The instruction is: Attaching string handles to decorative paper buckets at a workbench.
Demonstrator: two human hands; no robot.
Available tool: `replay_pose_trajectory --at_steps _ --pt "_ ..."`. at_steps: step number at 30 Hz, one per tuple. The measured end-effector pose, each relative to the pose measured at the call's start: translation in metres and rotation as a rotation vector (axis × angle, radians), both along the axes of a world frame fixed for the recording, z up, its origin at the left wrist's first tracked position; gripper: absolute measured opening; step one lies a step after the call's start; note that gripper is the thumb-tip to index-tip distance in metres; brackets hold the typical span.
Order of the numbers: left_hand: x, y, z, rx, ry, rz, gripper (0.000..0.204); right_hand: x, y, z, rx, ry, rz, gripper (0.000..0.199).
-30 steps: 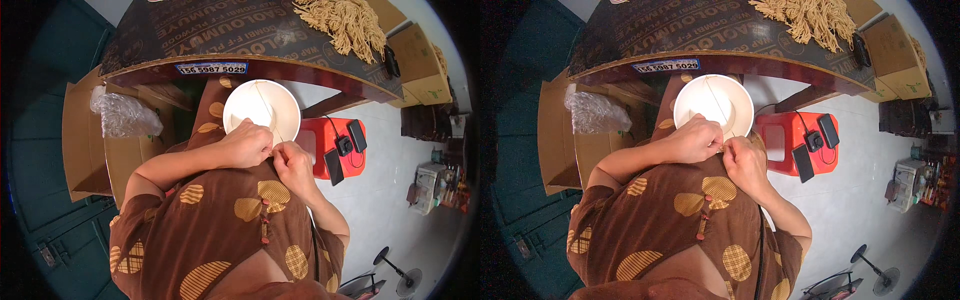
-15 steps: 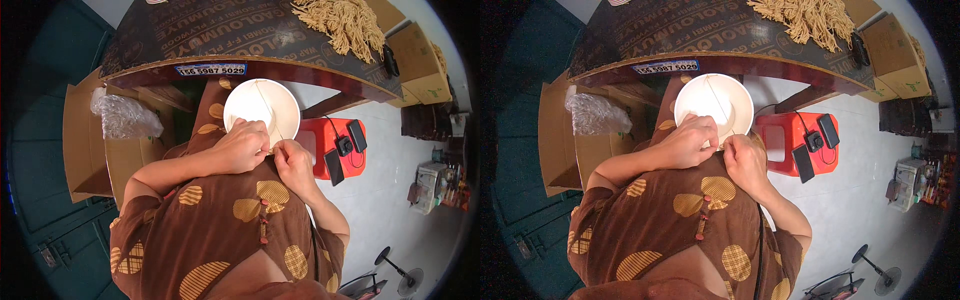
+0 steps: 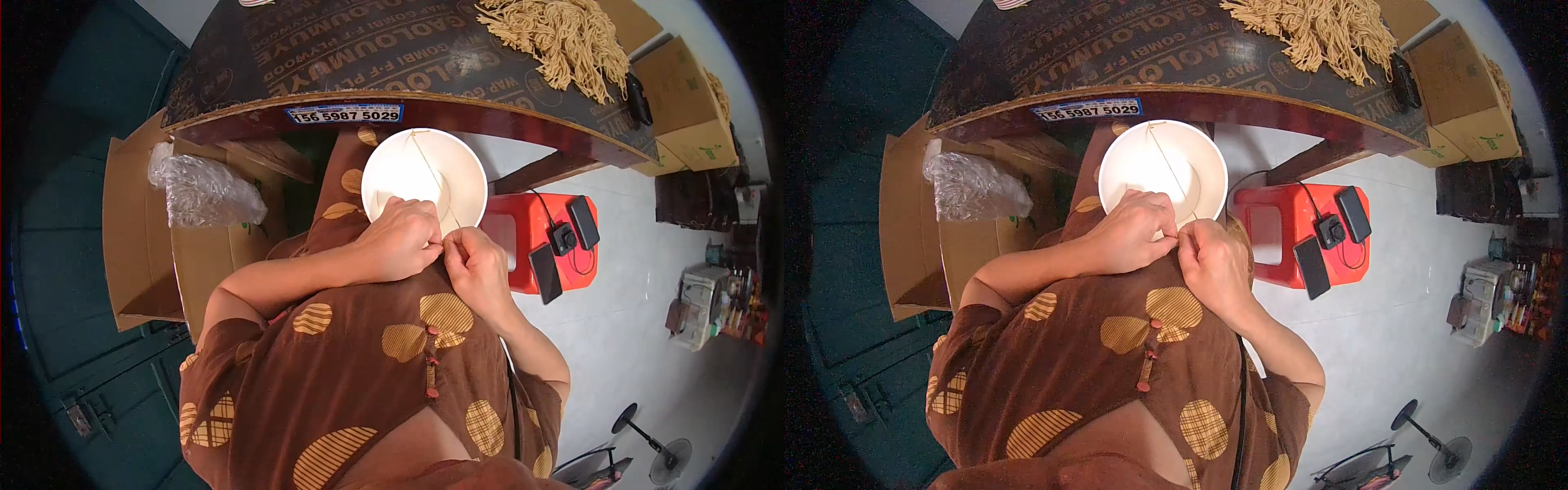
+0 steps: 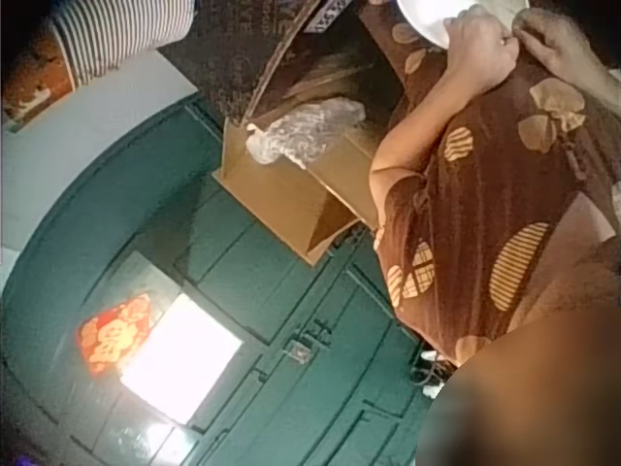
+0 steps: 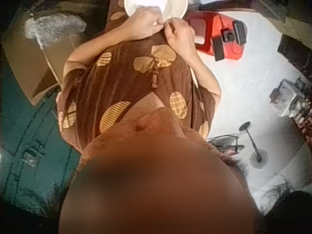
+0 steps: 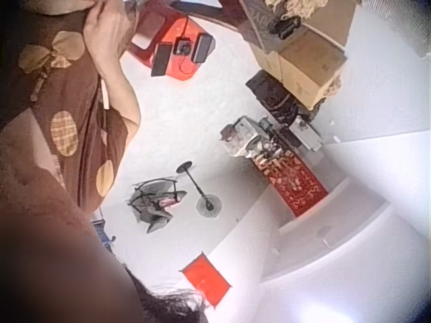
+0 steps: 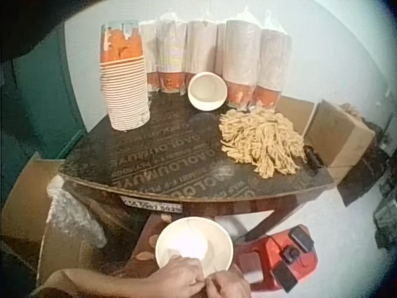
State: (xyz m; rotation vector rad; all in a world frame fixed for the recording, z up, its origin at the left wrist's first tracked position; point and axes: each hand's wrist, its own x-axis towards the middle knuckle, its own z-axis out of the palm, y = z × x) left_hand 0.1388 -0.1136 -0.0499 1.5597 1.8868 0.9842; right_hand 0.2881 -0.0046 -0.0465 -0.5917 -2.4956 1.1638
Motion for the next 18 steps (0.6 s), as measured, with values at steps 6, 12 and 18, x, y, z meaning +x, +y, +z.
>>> replay_pose_trajectory --at_steps 6,12,18 --pt "0.001 0.003 -0.003 0.015 -0.087 0.037 0.005 -0.001 -0.001 0.002 0.032 -0.009 0.013 0.008" --pt "-0.001 0.005 -0.005 0.037 -0.111 0.007 0.004 0.001 0.007 0.004 0.009 0.001 0.05 0.006" --pt "-0.003 0.002 -0.006 0.011 -0.139 -0.017 0.004 0.003 0.011 0.007 0.015 -0.007 0.059 0.005"
